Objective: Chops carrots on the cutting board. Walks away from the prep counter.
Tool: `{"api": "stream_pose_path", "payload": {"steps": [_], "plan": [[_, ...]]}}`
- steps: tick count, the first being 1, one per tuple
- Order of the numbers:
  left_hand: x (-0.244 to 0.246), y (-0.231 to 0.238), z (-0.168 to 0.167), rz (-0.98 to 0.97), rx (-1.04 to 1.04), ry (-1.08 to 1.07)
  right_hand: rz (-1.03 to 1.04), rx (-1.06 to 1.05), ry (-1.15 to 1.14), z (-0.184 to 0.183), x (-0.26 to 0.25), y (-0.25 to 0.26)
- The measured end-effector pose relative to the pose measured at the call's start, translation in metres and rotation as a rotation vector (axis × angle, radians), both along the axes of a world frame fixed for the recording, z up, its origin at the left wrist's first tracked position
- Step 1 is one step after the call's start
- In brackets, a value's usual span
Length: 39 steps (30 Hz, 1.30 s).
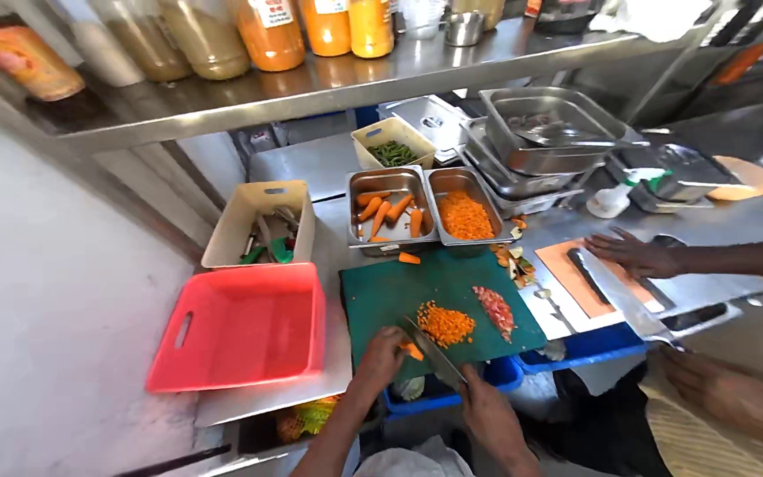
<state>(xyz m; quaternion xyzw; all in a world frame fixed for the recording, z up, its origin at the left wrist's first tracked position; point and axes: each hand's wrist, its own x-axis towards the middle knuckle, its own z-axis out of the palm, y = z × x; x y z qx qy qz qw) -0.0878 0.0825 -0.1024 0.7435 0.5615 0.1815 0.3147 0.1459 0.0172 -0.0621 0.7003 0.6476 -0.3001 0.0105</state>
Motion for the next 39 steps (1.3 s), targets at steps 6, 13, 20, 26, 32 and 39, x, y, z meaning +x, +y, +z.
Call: {"api": "stream_pose_path", "payload": {"steps": [6,13,20,26,32,39], "plan": [[-0.002,0.009,-0.002,-0.057,0.062,-0.006,0.14,-0.116,-0.148,0.009,-0.008,0.018],[-0.007,0.017,0.017,-0.22,-0.023,0.091,0.216,-0.25,-0.209,0.023,-0.019,0.031],[-0.009,0.021,0.009,-0.28,0.059,0.095,0.308,-0.255,-0.289,0.074,-0.022,0.041],[-0.013,0.017,-0.003,-0.25,0.161,0.052,0.324,-0.255,-0.22,0.034,-0.025,0.055],[-0.016,0.008,-0.013,-0.223,0.261,0.019,0.351,-0.266,-0.24,0.047,-0.029,0.053],[-0.015,0.005,-0.015,-0.196,0.236,0.055,0.394,-0.268,-0.279,0.064,-0.032,0.065]]}}
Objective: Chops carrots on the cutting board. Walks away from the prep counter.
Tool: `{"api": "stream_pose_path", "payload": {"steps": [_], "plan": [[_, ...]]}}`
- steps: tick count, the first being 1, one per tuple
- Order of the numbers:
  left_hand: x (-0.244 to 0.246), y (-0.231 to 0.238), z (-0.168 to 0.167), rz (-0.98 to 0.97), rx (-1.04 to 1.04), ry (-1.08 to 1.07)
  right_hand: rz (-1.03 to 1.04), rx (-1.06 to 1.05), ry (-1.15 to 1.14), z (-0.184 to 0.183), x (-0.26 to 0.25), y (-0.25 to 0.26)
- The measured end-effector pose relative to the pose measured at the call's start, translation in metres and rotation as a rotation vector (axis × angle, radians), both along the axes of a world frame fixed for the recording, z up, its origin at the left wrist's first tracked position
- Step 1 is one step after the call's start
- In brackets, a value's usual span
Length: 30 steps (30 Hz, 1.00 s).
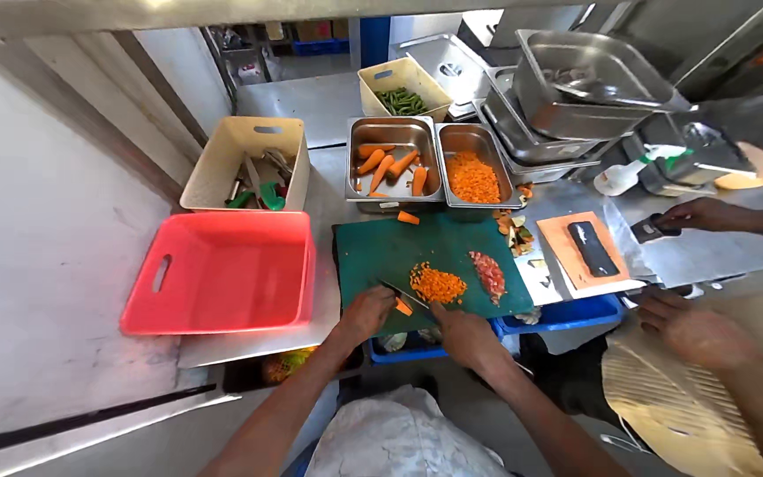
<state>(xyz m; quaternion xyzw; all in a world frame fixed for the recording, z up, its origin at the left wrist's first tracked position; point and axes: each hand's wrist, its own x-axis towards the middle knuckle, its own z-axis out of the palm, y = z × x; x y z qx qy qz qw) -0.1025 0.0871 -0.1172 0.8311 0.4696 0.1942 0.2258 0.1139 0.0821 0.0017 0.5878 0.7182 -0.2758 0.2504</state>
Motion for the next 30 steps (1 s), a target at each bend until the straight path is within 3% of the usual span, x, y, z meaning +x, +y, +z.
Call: {"api": "stream_pose_path", "payload": {"steps": [3,9,13,17,19,23,30], "plan": [[0.001,-0.006,-0.006,0.015,0.029,-0.027,-0.048,-0.037,0.041,-0.032,-0.003,-0.005],[0.0,-0.004,-0.009,0.026,0.074,-0.048,0.012,-0.016,0.017,-0.007,-0.002,0.004],[0.0,-0.006,-0.013,0.033,0.102,-0.083,-0.061,-0.035,0.075,-0.036,-0.007,-0.003],[0.0,-0.014,-0.017,0.159,0.332,-0.044,-0.053,-0.014,0.043,-0.035,-0.013,-0.01],[0.0,-0.01,-0.004,0.15,0.295,0.057,-0.048,0.015,0.025,-0.033,-0.018,-0.019],[0.001,0.015,0.017,-0.055,0.108,0.208,-0.056,0.107,0.025,-0.021,-0.015,-0.029],[-0.001,0.017,0.012,0.041,0.206,0.081,-0.238,0.103,0.12,-0.005,0.034,-0.033]]}}
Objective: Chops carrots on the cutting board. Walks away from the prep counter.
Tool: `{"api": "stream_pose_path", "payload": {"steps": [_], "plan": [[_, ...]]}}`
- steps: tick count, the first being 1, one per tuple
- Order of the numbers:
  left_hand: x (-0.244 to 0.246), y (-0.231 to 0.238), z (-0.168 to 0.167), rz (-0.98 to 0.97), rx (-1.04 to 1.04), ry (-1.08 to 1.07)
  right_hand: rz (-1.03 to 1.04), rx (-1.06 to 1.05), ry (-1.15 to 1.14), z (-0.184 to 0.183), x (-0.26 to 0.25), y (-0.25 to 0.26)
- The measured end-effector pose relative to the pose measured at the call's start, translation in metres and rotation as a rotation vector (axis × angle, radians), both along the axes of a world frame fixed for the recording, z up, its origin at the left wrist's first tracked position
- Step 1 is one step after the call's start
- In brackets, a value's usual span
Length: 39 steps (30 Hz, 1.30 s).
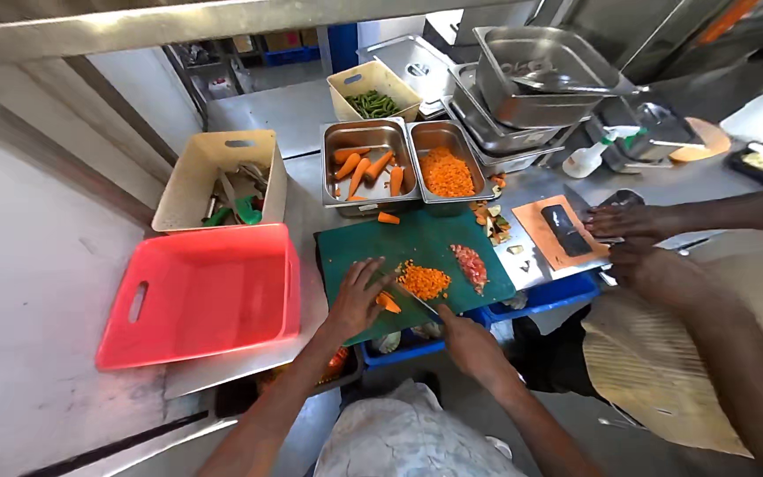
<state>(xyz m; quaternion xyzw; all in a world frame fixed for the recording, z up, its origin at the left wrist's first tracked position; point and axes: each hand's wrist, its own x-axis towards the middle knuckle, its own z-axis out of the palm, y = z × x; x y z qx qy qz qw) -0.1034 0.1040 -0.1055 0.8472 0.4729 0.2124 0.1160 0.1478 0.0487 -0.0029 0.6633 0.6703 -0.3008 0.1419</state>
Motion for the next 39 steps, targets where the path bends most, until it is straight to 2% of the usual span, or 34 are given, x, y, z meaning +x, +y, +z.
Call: {"api": "stream_pose_path", "payload": {"steps": [5,11,14,19,23,26,29,32,37,39], "plan": [[0.005,-0.01,-0.02,-0.061,-0.1,-0.062,-0.101,-0.041,0.032,-0.024,0.018,-0.015],[0.036,-0.031,0.003,0.287,-0.32,-0.02,-0.083,-0.053,0.031,-0.03,0.003,-0.022],[0.038,-0.03,0.009,0.333,-0.369,-0.04,-0.074,-0.053,0.015,-0.024,-0.001,-0.018],[0.031,-0.019,0.011,0.221,-0.414,-0.051,-0.03,-0.052,-0.031,-0.01,-0.01,-0.013],[0.031,-0.006,0.024,0.118,-0.495,-0.005,-0.011,-0.115,-0.007,-0.028,-0.02,0.002],[0.028,0.003,0.025,0.065,-0.508,-0.021,0.038,-0.096,-0.044,-0.007,-0.02,0.01],[0.022,0.005,0.019,0.02,-0.486,-0.049,0.079,-0.092,-0.051,0.002,-0.022,0.011],[0.021,0.003,0.013,-0.004,-0.462,-0.046,0.061,-0.125,0.021,-0.032,-0.025,0.015],[0.016,0.0,0.006,-0.018,-0.367,-0.089,0.113,-0.135,0.001,-0.001,-0.017,0.021],[0.014,-0.003,0.001,-0.04,-0.335,-0.12,0.101,-0.165,0.035,-0.018,-0.022,0.016]]}}
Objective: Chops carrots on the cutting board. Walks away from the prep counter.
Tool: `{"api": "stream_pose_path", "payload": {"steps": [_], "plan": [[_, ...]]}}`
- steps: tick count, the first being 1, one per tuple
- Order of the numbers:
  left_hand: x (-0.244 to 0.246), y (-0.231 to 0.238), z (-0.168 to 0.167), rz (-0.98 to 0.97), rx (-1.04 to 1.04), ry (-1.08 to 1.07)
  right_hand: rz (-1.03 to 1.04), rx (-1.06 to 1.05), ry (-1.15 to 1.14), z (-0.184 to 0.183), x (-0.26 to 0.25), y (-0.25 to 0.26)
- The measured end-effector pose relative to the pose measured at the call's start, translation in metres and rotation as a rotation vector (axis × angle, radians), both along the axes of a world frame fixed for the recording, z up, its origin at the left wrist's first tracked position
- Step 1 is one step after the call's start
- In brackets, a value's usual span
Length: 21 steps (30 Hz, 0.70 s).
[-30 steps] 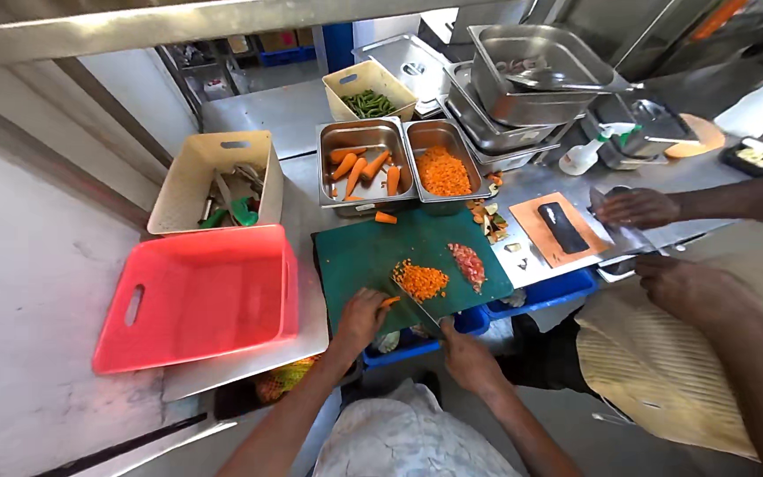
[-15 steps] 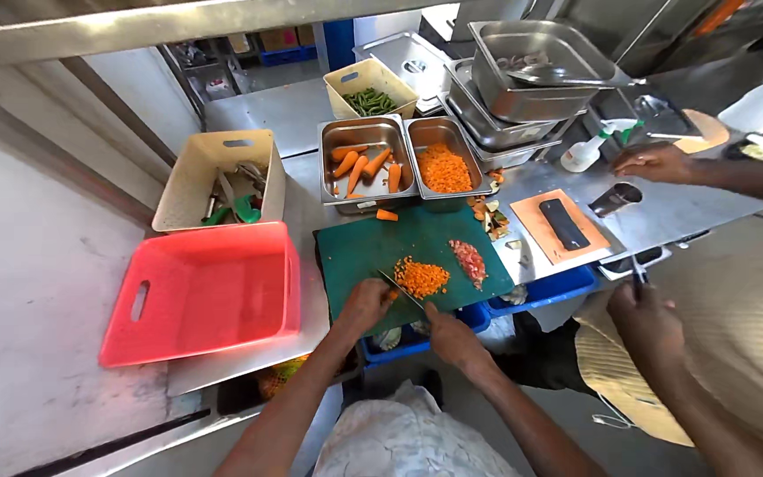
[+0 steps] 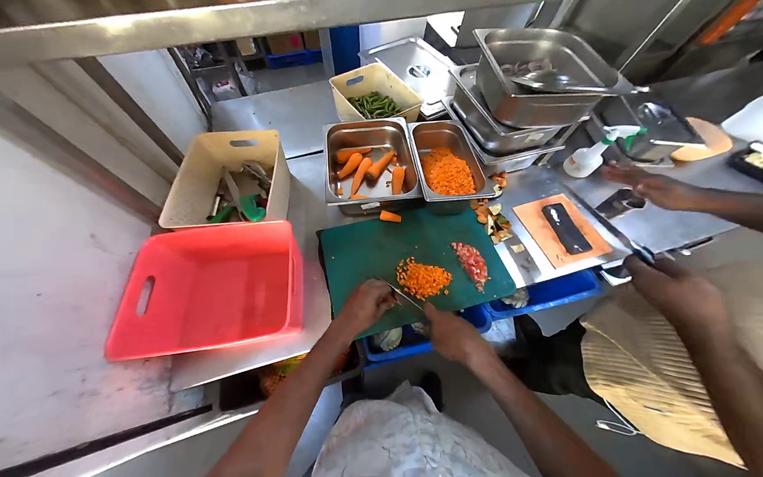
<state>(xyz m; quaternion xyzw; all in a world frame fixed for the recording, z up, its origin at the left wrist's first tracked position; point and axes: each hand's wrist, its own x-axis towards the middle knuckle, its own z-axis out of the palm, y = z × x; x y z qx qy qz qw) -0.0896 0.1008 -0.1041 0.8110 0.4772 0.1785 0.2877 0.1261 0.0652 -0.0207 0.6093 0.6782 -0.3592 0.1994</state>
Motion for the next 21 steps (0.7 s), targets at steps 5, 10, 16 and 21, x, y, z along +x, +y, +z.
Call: {"api": "stream_pose_path", "payload": {"steps": [5,10,16,21], "plan": [[-0.005,-0.009,-0.008,0.055,0.044,-0.058,-0.029,0.016,0.028,-0.024,-0.006,-0.002],[-0.01,-0.017,0.002,0.124,-0.028,-0.033,-0.05,0.016,0.028,-0.021,-0.008,-0.004],[-0.005,-0.006,0.013,0.027,-0.088,0.074,0.041,0.052,-0.087,0.01,-0.004,-0.001],[-0.011,-0.001,0.005,-0.022,-0.057,0.017,0.018,0.065,-0.027,-0.02,-0.01,0.003]]}}
